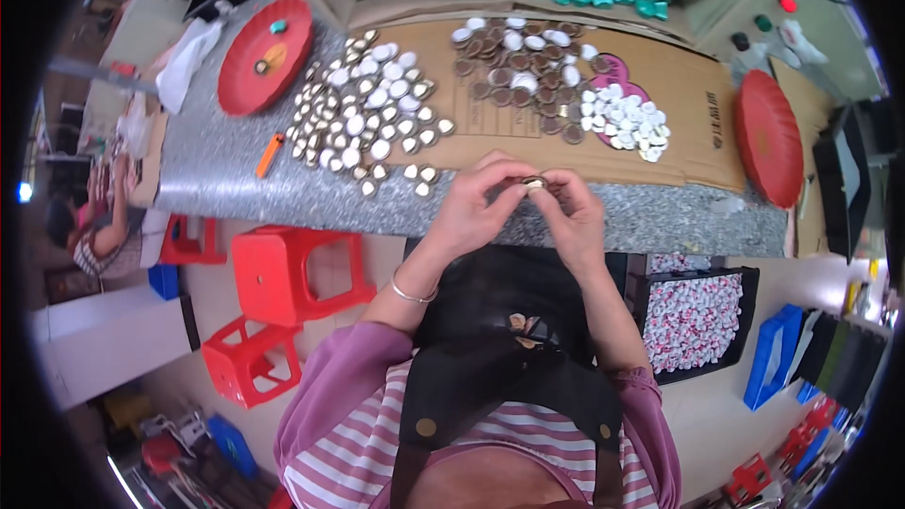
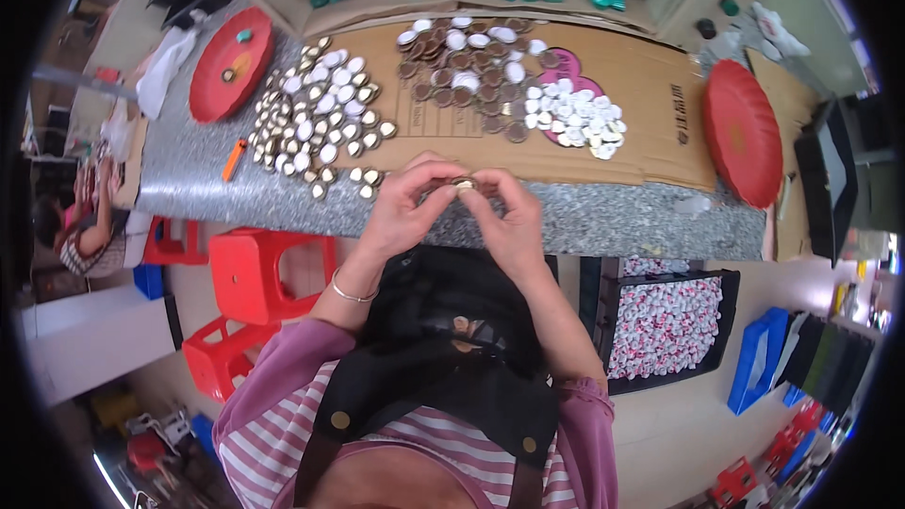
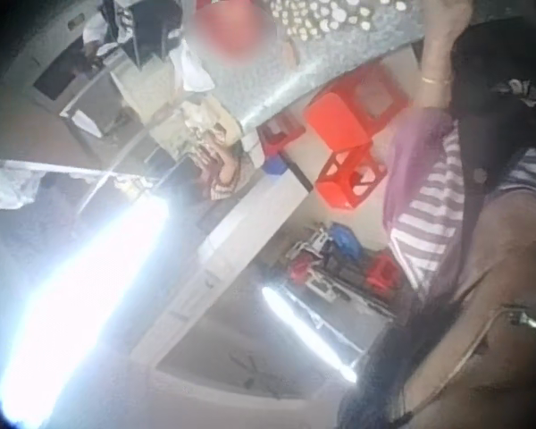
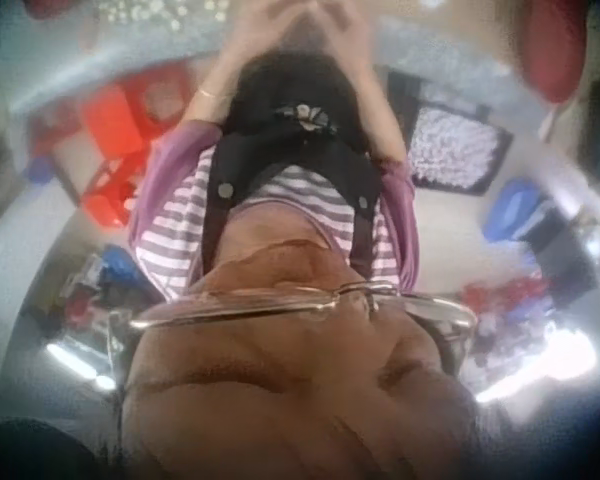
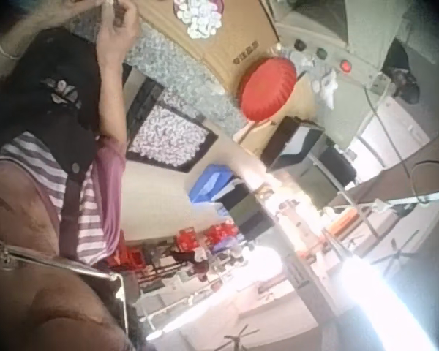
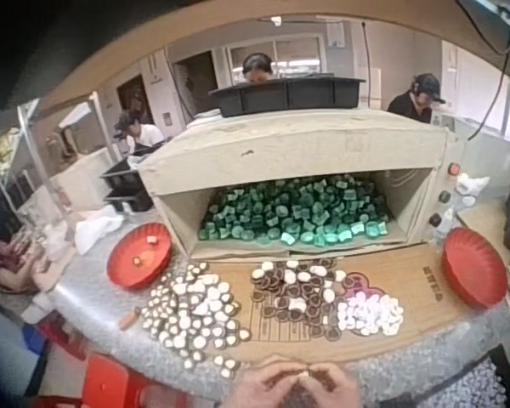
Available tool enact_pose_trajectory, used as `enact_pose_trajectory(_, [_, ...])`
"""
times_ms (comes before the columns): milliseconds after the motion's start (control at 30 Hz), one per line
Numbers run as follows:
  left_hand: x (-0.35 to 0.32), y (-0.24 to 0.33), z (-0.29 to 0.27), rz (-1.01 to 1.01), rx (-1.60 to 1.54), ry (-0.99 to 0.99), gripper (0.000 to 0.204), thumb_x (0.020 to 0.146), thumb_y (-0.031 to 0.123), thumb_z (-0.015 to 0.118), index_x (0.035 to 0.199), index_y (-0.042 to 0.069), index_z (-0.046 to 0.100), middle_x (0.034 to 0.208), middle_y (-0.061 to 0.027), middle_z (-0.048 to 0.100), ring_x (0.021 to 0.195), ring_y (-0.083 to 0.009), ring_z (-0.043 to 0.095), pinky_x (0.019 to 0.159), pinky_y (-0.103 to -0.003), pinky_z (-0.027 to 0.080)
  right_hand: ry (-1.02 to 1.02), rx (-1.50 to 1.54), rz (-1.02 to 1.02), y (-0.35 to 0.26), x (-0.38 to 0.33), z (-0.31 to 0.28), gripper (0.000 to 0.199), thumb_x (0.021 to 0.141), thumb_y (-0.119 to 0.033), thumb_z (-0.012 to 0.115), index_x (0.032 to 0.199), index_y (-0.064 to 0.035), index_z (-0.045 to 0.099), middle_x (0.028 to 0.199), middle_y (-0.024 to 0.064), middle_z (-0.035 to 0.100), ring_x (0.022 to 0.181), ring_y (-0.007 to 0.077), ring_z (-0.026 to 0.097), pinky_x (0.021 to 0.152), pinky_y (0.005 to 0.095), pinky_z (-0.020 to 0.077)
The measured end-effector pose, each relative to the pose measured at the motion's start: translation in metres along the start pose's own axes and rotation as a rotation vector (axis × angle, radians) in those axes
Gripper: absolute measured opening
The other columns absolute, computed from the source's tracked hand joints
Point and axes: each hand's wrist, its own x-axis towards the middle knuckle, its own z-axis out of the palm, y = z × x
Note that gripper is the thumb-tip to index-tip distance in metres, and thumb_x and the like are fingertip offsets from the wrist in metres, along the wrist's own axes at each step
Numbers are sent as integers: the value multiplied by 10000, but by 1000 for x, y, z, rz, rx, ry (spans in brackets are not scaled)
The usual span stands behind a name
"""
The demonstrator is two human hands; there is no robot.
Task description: Applying adhesive to small brown circular bases and attaching white components at a factory workbench.
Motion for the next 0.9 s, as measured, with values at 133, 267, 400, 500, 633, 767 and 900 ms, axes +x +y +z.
enact_pose_trajectory(133, [-11,-12,-2,-46,-172,77,213,812,-89,524,999,-26,604,958,-63,552,890,-130,556,782,-235,459,-45,90,47,5,0,6,120,809,-39,629,917,-1,592,830,4,616,768,59,545,703,209,447])
enact_pose_trajectory(267, [-12,-15,-5,-14,-77,63,224,812,-95,518,993,-5,615,951,-57,556,885,-124,558,764,-233,463,-46,93,83,6,-2,9,115,814,-26,622,923,-1,595,828,-3,612,768,54,540,698,202,442])
enact_pose_trajectory(400, [-12,-11,-9,9,11,59,223,812,-89,520,987,6,618,942,-53,555,876,-122,558,755,-231,464,-43,125,137,2,-3,11,108,813,-25,623,914,0,593,811,-5,608,746,48,534,684,199,439])
enact_pose_trajectory(500, [-10,-12,-11,-6,1,33,217,809,-87,524,980,7,617,941,-50,551,867,-119,557,740,-228,465,-34,6,76,4,-1,10,94,804,-14,621,893,3,597,801,-7,607,721,46,532,663,199,439])
enact_pose_trajectory(633, [-11,-15,-11,-42,-104,11,211,807,-91,524,974,4,612,942,-48,542,856,-110,554,721,-219,463,-22,-32,82,1,2,8,90,772,2,626,859,5,601,788,7,612,701,57,540,649,207,442])
enact_pose_trajectory(767, [-9,-17,-4,0,-139,117,179,758,-73,558,905,13,615,840,-52,557,750,-126,540,653,-227,431,8,-253,-40,-7,3,14,98,729,13,631,819,-3,595,760,33,606,684,82,550,641,220,444])
enact_pose_trajectory(900, [-9,-15,1,29,-81,169,166,753,-77,555,885,7,607,838,-58,560,751,-127,548,653,-230,435,37,-282,-106,-5,5,18,93,722,22,627,801,-5,589,747,36,598,683,92,550,647,221,442])
